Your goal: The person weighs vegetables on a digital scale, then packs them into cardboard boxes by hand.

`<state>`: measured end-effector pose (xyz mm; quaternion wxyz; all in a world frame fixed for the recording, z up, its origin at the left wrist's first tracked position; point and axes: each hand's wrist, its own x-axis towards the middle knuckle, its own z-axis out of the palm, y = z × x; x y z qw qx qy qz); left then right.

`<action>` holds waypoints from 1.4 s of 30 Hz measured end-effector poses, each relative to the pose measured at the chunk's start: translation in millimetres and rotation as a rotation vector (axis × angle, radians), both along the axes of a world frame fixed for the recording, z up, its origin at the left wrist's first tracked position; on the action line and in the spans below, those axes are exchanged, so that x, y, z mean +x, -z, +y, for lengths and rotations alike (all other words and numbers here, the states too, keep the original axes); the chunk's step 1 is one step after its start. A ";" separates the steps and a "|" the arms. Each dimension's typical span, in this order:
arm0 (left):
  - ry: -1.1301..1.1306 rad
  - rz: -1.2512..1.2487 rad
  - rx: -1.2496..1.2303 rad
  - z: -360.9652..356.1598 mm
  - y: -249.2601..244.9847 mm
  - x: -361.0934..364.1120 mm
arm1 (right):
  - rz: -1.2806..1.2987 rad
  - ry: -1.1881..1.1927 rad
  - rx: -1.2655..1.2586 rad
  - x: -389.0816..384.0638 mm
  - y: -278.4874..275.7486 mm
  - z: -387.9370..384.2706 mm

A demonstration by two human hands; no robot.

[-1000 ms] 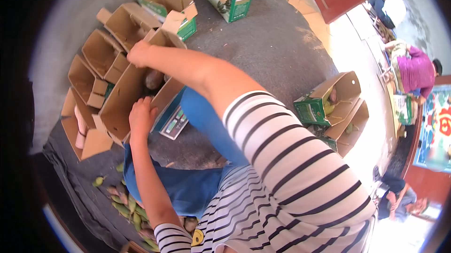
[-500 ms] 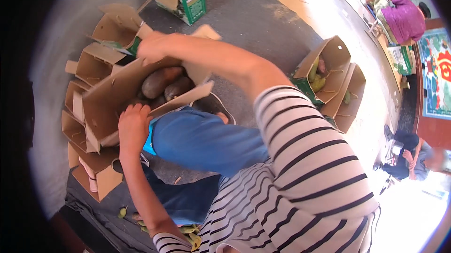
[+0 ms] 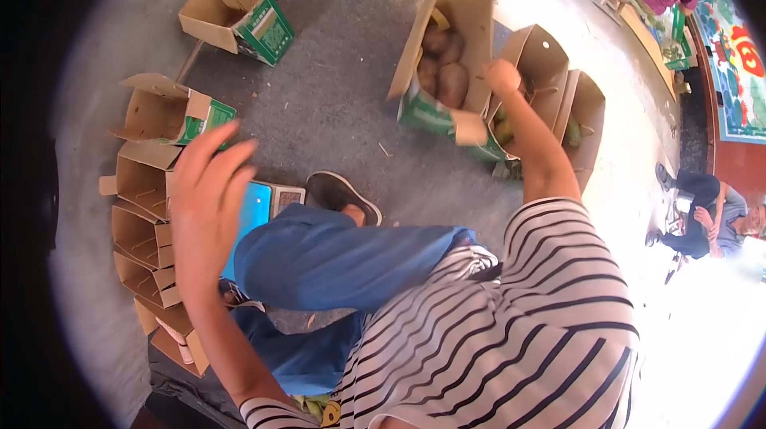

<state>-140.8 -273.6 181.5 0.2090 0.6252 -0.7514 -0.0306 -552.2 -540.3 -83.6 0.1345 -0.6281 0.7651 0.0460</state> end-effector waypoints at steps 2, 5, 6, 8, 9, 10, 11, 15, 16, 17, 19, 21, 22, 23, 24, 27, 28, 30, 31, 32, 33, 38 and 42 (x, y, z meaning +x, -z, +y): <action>-0.144 0.092 0.125 37.2 10.3 24.9 | 0.034 0.102 -0.113 -25.3 14.5 -8.4; -0.287 0.255 0.227 87.4 34.9 53.4 | -0.110 0.269 0.005 -39.0 9.4 -30.5; -0.335 0.300 0.256 102.1 43.7 58.1 | -0.195 0.328 0.098 -40.9 3.8 -38.6; -0.474 0.451 0.312 127.6 58.5 60.5 | -0.174 0.219 0.109 -41.7 -1.4 -40.9; -0.549 0.521 0.332 140.9 67.1 63.4 | -0.166 0.181 0.120 -37.4 -2.9 -44.5; -0.502 0.462 0.304 157.4 83.5 74.3 | -0.159 0.142 0.131 -34.4 -3.2 -48.5; -0.530 0.480 0.306 165.0 89.0 76.5 | -0.010 -0.050 0.117 -27.9 -7.0 -50.4; -0.644 0.455 0.316 193.0 119.6 90.2 | 0.364 -0.080 -0.204 8.5 -38.8 -62.8; -0.709 0.410 0.360 194.0 124.2 91.8 | 0.305 -0.256 -0.333 19.7 -43.2 -65.8; -0.781 0.365 0.401 199.7 130.4 93.7 | 0.225 -0.440 -0.467 38.2 -43.1 -68.3; -0.788 0.183 0.465 222.2 167.4 99.9 | 0.176 -0.664 -0.407 93.4 -37.9 -71.2; -0.763 0.009 0.683 230.7 184.9 95.6 | -0.032 -0.864 -0.335 169.8 -39.2 -50.9; -0.768 0.003 0.754 229.7 189.7 92.2 | -0.119 -0.968 -0.359 207.9 -34.3 -42.0; -0.771 -0.002 0.826 228.1 193.7 89.8 | -0.209 -1.070 -0.379 245.8 -27.9 -32.3; -0.749 0.034 0.750 225.3 193.1 87.4 | -0.277 -1.120 -0.362 286.0 -30.6 -22.1; -0.717 0.077 0.603 221.4 185.2 86.2 | -0.440 -1.221 -0.450 391.5 -23.4 -14.1; -0.723 0.065 0.607 220.8 183.5 86.2 | -0.421 -1.184 -0.440 422.8 -21.8 -18.2; -0.740 0.003 0.654 218.9 181.3 84.3 | -0.397 -1.102 -0.423 468.1 -20.6 -35.2; -0.741 0.004 0.674 218.0 180.4 84.4 | -0.397 -1.059 -0.418 488.6 -20.0 -44.4; -0.740 0.006 0.696 217.4 179.4 84.3 | -0.396 -1.015 -0.412 508.5 -15.9 -55.9; -0.740 0.009 0.718 217.3 177.9 83.5 | -0.382 -1.009 -0.370 526.5 -8.8 -70.2; -0.738 0.020 0.679 212.3 169.3 79.8 | -0.313 -1.003 -0.143 546.2 16.5 -103.6; -0.754 0.031 0.739 210.4 162.9 81.4 | -0.138 -0.950 -0.142 521.5 -20.2 -59.2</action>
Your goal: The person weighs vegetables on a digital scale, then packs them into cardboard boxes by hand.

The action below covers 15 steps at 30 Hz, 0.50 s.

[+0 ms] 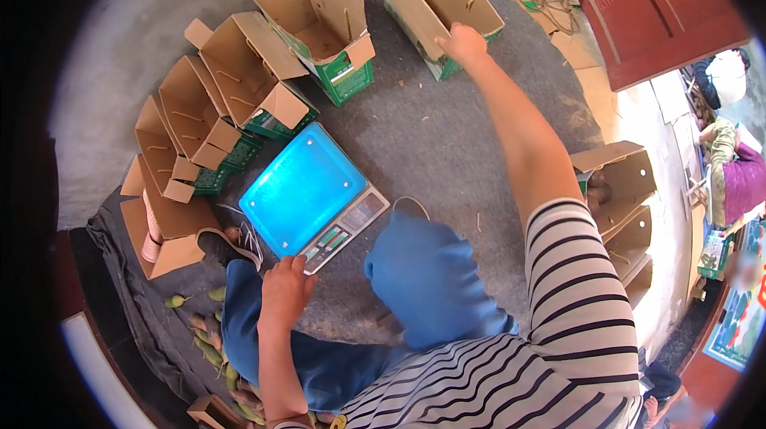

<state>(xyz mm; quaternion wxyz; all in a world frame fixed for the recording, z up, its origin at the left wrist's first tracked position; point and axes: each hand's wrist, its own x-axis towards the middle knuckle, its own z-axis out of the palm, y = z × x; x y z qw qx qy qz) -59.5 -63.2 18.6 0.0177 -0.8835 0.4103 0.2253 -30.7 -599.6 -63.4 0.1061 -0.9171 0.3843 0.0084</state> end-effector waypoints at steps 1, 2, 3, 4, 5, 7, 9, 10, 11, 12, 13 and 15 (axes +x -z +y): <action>0.006 -0.006 -0.004 1.2 0.1 -0.4 | -0.009 -0.005 -0.066 -14.6 -3.1 9.4; 0.012 -0.012 -0.013 2.7 1.2 0.1 | -0.019 -0.010 -0.137 -32.4 -7.5 16.2; 0.016 -0.020 -0.024 3.4 2.2 0.5 | 0.062 -0.022 -0.129 -53.1 -13.2 22.6; 0.011 -0.019 -0.043 4.1 2.2 0.6 | 0.143 -0.033 -0.119 -77.7 -18.1 30.7; 0.006 -0.017 -0.057 5.1 1.1 0.0 | 0.197 -0.050 -0.123 -108.1 -21.1 43.6; -0.005 -0.013 -0.064 7.2 -2.9 -2.0 | 0.322 -0.115 -0.085 -174.9 -29.8 74.0; -0.015 -0.013 -0.052 6.6 -8.0 -2.8 | 0.465 -0.135 -0.014 -233.1 -42.7 99.3; -0.024 -0.014 -0.060 7.3 -8.3 -3.6 | 0.575 -0.133 0.023 -254.6 -52.0 110.5; -0.030 -0.014 -0.069 8.1 -8.1 -3.8 | 0.648 -0.170 0.021 -274.2 -53.1 119.1; -0.036 -0.017 -0.080 7.8 -8.6 -3.1 | 0.718 -0.208 0.018 -290.5 -50.2 125.5; -0.031 -0.022 -0.092 7.3 -10.9 -2.3 | 0.789 -0.247 0.016 -301.2 -47.1 129.8; -0.019 -0.023 -0.111 6.1 -15.2 -3.1 | 0.668 -0.239 0.001 -295.7 -40.7 143.6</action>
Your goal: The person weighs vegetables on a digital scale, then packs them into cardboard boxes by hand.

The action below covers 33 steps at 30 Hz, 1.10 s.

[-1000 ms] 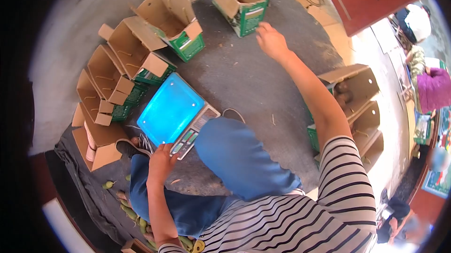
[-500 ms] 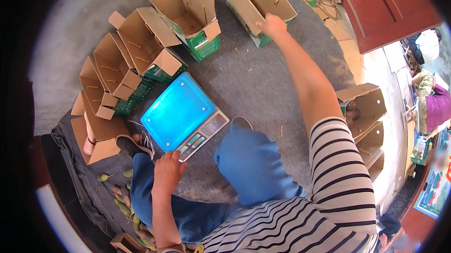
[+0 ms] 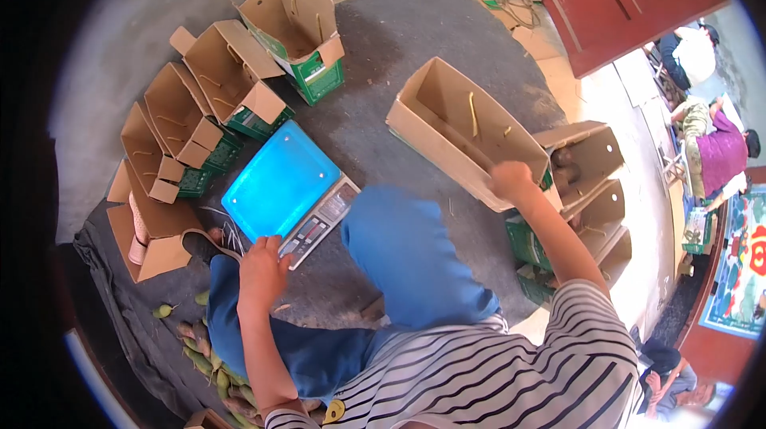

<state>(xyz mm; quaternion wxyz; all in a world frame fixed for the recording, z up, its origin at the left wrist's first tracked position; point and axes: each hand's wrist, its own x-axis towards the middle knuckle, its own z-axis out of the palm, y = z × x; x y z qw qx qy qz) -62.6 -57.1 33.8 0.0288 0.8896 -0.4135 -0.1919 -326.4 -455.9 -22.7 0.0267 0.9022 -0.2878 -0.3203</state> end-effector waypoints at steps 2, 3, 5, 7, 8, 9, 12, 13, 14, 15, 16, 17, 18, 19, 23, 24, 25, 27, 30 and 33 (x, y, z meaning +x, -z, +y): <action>-0.004 0.009 -0.043 2.7 0.0 -0.8 | -0.219 -0.037 -0.007 10.9 12.5 16.0; -0.014 0.006 -0.067 4.7 0.8 0.9 | -0.383 -0.084 -0.019 19.1 20.0 19.3; -0.016 -0.024 -0.044 14.4 8.7 1.9 | -0.503 0.035 0.098 33.3 46.3 21.3; -0.019 -0.046 -0.030 21.8 12.8 1.8 | -0.616 0.095 0.146 29.0 48.6 26.9; -0.008 -0.051 -0.054 22.7 13.2 1.9 | -0.678 0.080 0.136 29.2 39.7 27.2; -0.009 -0.058 -0.077 24.3 13.5 2.7 | -0.740 0.053 0.131 33.2 29.5 26.3; -0.065 -0.028 -0.150 29.5 7.3 1.9 | -0.785 -0.037 0.167 45.1 -34.5 40.6; -0.050 -0.028 -0.140 29.2 11.4 3.4 | -0.803 -0.075 0.267 57.6 -66.8 52.5; -0.047 -0.017 -0.128 27.5 9.7 3.9 | -0.815 -0.091 0.333 68.1 -86.3 58.5; -0.036 -0.006 -0.118 25.4 7.6 3.1 | -0.802 -0.113 0.434 81.5 -104.0 63.0; -0.045 0.002 -0.081 22.3 9.1 1.6 | -0.783 -0.157 0.475 96.9 -118.8 69.7; -0.051 0.009 -0.048 20.1 12.6 -0.2 | -0.787 -0.290 0.508 115.3 -133.4 77.8; -0.047 0.027 -0.044 20.1 16.0 -3.0 | -0.791 -0.418 0.538 133.6 -141.5 87.5; -0.040 0.044 -0.042 20.8 19.8 -6.0 | -0.782 -0.508 0.548 151.6 -141.4 97.8; -0.033 0.111 0.033 23.2 24.5 -11.1 | -0.730 -0.820 0.592 227.1 -121.8 151.4; -0.044 0.113 0.032 24.6 24.8 -10.8 | -0.712 -0.850 0.599 243.7 -110.4 165.3; -0.051 0.116 0.030 25.5 24.8 -9.1 | -0.694 -0.875 0.605 259.4 -97.4 178.0; -0.051 0.131 0.019 22.4 24.6 -5.3 | -0.630 -0.904 0.580 281.8 -76.8 191.9; -0.064 0.172 0.025 21.2 26.1 -4.3 | -0.477 -0.932 0.536 302.0 -50.6 215.3; -0.061 0.182 0.055 19.5 23.2 -2.0 | -0.365 -0.880 0.541 303.0 -47.2 225.7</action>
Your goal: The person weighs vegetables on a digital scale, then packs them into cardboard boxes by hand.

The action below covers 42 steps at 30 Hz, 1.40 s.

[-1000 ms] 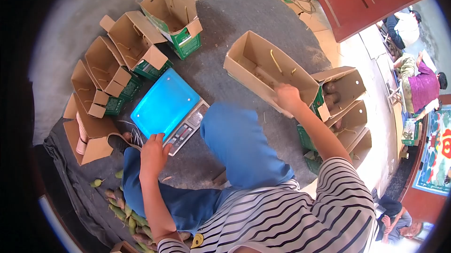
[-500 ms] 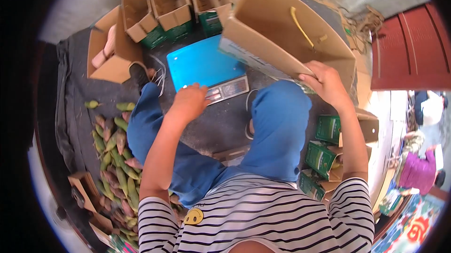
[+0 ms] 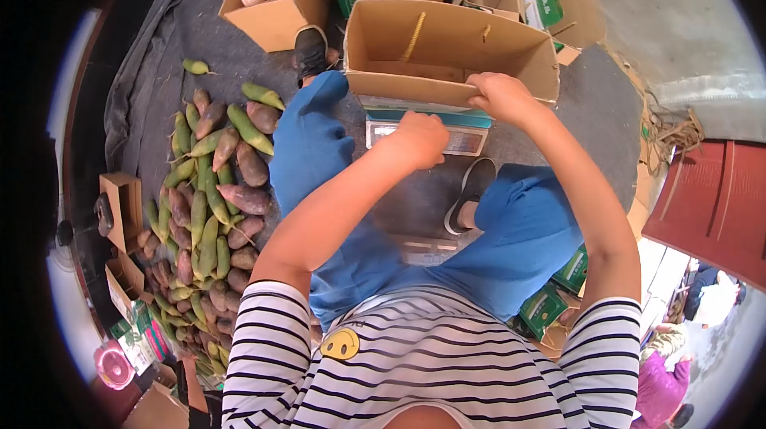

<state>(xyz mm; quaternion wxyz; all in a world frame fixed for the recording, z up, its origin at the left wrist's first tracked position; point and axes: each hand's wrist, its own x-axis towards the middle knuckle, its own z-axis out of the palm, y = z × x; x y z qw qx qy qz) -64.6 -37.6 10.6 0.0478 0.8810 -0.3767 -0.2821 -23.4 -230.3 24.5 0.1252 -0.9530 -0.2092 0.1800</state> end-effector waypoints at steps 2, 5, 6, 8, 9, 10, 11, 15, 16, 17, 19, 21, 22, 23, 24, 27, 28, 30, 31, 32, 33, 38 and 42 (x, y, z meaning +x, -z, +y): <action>0.017 -0.004 0.001 -0.2 -3.0 -0.9 | -0.105 -0.011 -0.014 -6.8 -8.1 6.7; 0.026 -0.001 0.012 -0.6 -4.9 -1.6 | -0.155 -0.001 -0.094 -12.9 -14.1 18.7; 0.023 0.023 0.015 -1.0 -6.3 -1.2 | -0.154 0.005 -0.131 -13.6 -15.6 23.0; 0.014 0.070 0.020 2.5 -18.2 0.6 | -0.181 0.014 -0.098 -15.4 -17.3 31.6; 0.002 0.076 -0.052 7.6 -23.6 1.1 | -0.192 0.018 -0.080 -15.3 -16.8 35.5; -0.010 0.082 -0.123 17.5 -37.2 2.1 | -0.161 0.027 -0.071 -13.4 -13.9 36.7; -0.022 0.089 -0.194 28.6 -52.0 2.5 | -0.129 0.034 -0.063 -11.3 -9.9 34.5; -0.312 -0.239 -1.225 98.7 -98.2 -4.6 | -0.106 -0.005 -0.075 -3.9 -8.6 32.8; -0.486 -0.350 -1.290 117.7 -96.1 -10.2 | -0.087 -0.011 -0.106 -4.2 -12.1 35.2; -0.660 -0.466 -1.351 137.8 -90.9 -16.5 | -0.070 -0.017 -0.138 -3.5 -19.4 39.2; -1.080 -0.486 -1.377 178.6 -53.5 -30.0 | -0.060 -0.023 -0.165 -3.8 -24.0 40.3; -1.137 -0.546 -0.853 230.5 -0.9 -55.4 | -0.070 -0.030 -0.155 -4.5 -24.5 40.2; -1.055 -0.542 -0.498 257.7 35.3 -80.5 | -0.077 -0.032 -0.172 -3.7 -24.7 39.8; -0.960 -0.519 -0.145 273.4 67.7 -110.0 | -0.077 -0.040 -0.188 -2.6 -23.9 38.6; -0.930 -0.326 0.166 274.5 84.9 -138.3 | -0.071 -0.055 -0.202 -2.0 -20.1 38.1; -0.965 0.160 0.457 283.1 141.3 -232.4 | -0.097 -0.056 -0.163 -0.3 -14.6 34.5; -1.035 0.216 0.451 283.5 153.8 -262.5 | -0.055 -0.080 -0.201 2.3 -14.1 35.6; -1.162 0.314 0.424 281.9 172.0 -307.6 | -0.091 -0.094 -0.164 2.6 -9.9 33.1; -1.190 0.268 0.438 282.7 175.1 -325.5 | -0.111 -0.080 -0.106 1.0 -8.9 34.1; -1.210 0.215 0.447 283.8 178.9 -338.2 | -0.089 -0.081 -0.114 1.0 -9.5 35.3; -1.225 0.156 0.451 285.4 183.6 -346.6 | -0.074 -0.076 -0.124 1.7 -10.4 36.1; -1.104 -0.127 0.515 309.8 202.7 -352.2 | -0.073 -0.066 -0.127 -0.1 -9.1 36.9; -0.869 -0.238 0.587 314.8 223.1 -324.8 | -0.022 -0.025 -0.085 -1.9 -8.4 38.3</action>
